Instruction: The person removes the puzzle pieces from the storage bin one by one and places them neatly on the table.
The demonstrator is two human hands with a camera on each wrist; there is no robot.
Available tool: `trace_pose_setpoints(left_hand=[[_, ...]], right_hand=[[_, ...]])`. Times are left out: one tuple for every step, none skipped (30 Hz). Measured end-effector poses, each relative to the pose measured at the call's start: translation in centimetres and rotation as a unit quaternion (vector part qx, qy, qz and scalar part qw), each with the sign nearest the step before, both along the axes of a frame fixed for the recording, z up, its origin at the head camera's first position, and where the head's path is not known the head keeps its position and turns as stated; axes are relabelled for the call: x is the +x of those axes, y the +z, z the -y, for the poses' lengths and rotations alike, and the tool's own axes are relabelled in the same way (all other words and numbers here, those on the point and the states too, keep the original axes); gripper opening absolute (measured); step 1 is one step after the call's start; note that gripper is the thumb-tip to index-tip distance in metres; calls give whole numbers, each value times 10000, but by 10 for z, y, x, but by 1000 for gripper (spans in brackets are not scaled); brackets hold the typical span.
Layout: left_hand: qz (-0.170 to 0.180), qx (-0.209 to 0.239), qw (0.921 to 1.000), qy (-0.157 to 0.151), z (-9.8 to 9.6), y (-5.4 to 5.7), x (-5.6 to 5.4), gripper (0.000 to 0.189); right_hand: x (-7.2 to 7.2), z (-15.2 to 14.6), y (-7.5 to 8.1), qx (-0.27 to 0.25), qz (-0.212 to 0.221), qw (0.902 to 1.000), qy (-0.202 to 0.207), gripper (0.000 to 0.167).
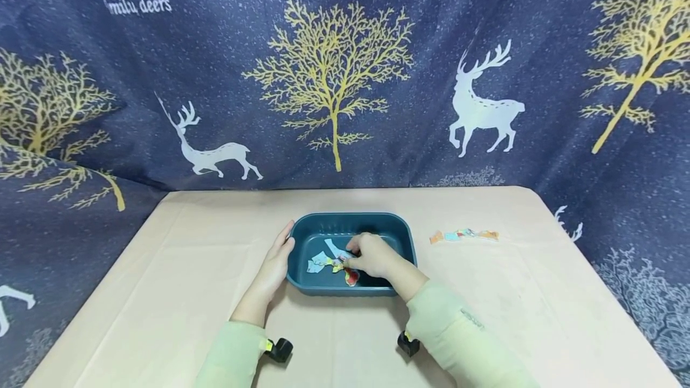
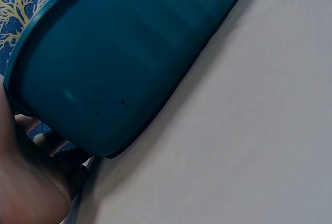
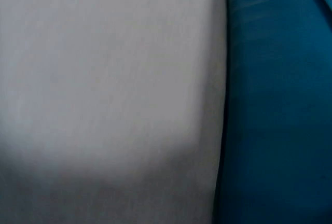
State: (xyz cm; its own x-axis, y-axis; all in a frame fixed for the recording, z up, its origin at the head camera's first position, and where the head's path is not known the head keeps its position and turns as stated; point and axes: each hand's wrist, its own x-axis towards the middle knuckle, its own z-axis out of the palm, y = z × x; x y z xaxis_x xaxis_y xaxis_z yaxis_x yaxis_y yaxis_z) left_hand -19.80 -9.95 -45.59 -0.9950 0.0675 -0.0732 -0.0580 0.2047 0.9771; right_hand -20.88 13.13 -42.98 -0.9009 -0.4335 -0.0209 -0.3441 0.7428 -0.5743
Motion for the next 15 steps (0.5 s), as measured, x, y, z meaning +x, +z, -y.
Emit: trace_pose_setpoints(left_hand=[[5,-5,10000,4,0,0,0,49],[1,-6,10000,6,0,1,0,49],[7,-12,10000,9,-1,1,0,49],[-10,-23,10000,3,-1,1,0,49],[-26,-27,10000,-5,-1,2,1,49],[-23,-34,10000,-8,-1,2,1,49],[-25,-37,10000,-12,-1,2,1,48],[-40,-36,10000,-19,-1,2,1,48],[-46,-29,10000,-22,-1,2,1,48],[-70,-21,10000,-29,-1,2,1,48],[-69,-6,10000,-27,-1,1,1,48],[-76,1,10000,-26,-1,1,1,48],[-87,10,10000,-23,0,0,1,49],[-97,21,9999,-21,0,0,0,49],[-91,22,10000,-13,0,-1,0,49]], right_hand=[[0,1,0,157,-65,9999,23,31],[0,2,0,316,-138,9994,49,33],[1,3,-1,450,-204,9987,86,34],[1,3,0,559,-244,9981,113,35],[2,4,0,641,-280,9975,140,35],[2,4,0,696,-313,9970,158,35],[2,5,0,706,-332,9968,162,34],[3,5,0,704,-331,9969,153,32],[3,6,0,699,-319,9970,136,30],[3,6,-1,693,-304,9971,114,29],[3,6,-1,676,-296,9972,96,27],[3,7,-1,641,-271,9975,72,26],[3,7,-1,607,-239,9979,55,25],[2,8,-1,584,-208,9981,42,25],[2,8,-1,549,-173,9983,22,27]])
